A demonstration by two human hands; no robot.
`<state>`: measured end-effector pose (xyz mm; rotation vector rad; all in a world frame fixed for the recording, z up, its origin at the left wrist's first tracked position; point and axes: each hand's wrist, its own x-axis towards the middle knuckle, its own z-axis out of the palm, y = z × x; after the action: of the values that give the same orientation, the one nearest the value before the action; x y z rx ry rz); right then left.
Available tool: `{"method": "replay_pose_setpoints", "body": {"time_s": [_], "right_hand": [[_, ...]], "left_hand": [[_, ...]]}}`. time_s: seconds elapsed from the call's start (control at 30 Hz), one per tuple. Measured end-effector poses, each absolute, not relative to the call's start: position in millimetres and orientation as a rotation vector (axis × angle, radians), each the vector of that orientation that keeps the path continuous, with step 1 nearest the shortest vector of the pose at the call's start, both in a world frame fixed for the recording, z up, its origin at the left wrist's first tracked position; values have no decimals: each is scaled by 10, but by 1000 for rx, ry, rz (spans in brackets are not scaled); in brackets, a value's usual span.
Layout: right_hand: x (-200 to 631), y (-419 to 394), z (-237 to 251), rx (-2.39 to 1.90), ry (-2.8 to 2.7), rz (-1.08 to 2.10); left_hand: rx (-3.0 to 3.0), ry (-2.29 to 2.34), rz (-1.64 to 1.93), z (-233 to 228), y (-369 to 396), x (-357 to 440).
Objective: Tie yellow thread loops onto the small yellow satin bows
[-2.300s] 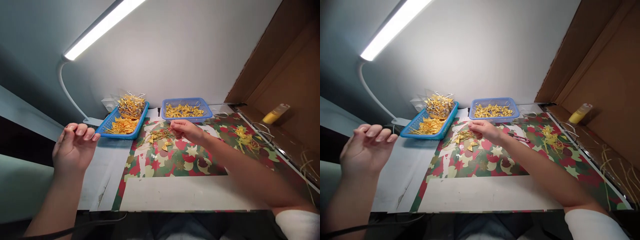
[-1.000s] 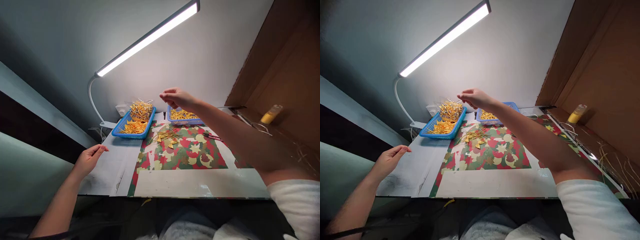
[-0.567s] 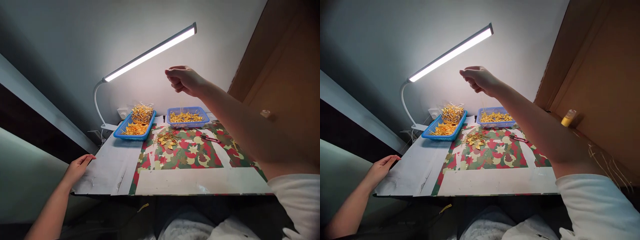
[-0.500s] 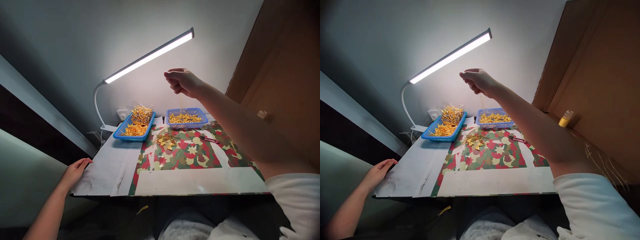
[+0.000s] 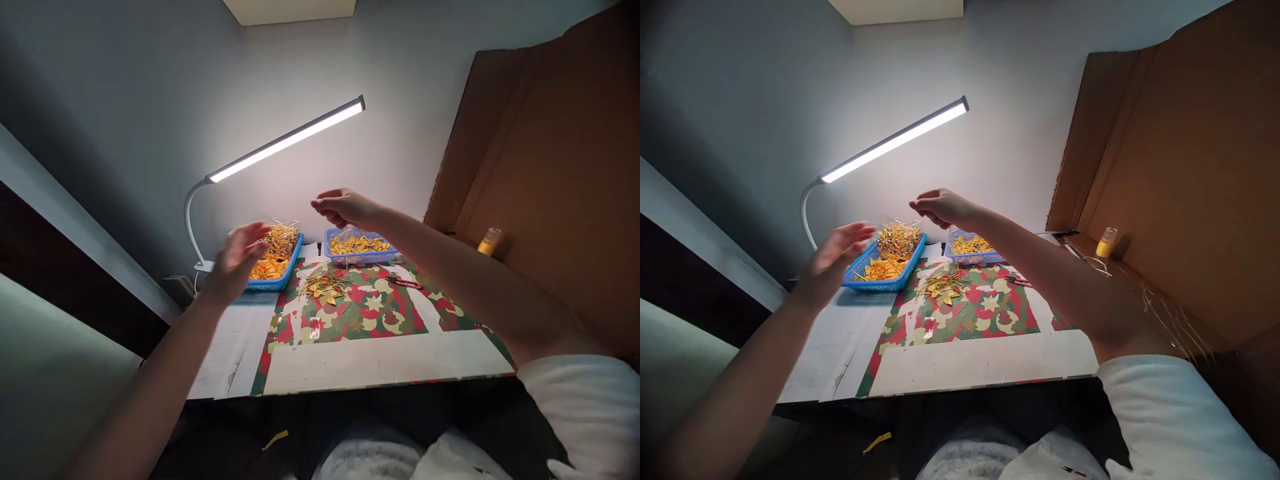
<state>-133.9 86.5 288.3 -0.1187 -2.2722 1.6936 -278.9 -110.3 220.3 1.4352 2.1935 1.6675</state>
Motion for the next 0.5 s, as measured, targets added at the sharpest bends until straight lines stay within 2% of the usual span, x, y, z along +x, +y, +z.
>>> {"method": "replay_pose_setpoints", "body": {"time_s": [0.1,0.2,0.37,0.5], "right_hand": [[-1286,840,2846,-131,-2268,1684],[-1214,917,2767,-171,-2226,1738],[-1074,1156,2429,-189,-2197,1932],[-888,1272,2136,-221,-2193,2023]], "left_hand": [[1491,1850,1565,2411,-580,-2396],[1446,1646,1590,2605,-388,-2263],[1148,1466,1906,2893,-500,-2471],[1008,1518,2035,3111,-749,-2804]]}}
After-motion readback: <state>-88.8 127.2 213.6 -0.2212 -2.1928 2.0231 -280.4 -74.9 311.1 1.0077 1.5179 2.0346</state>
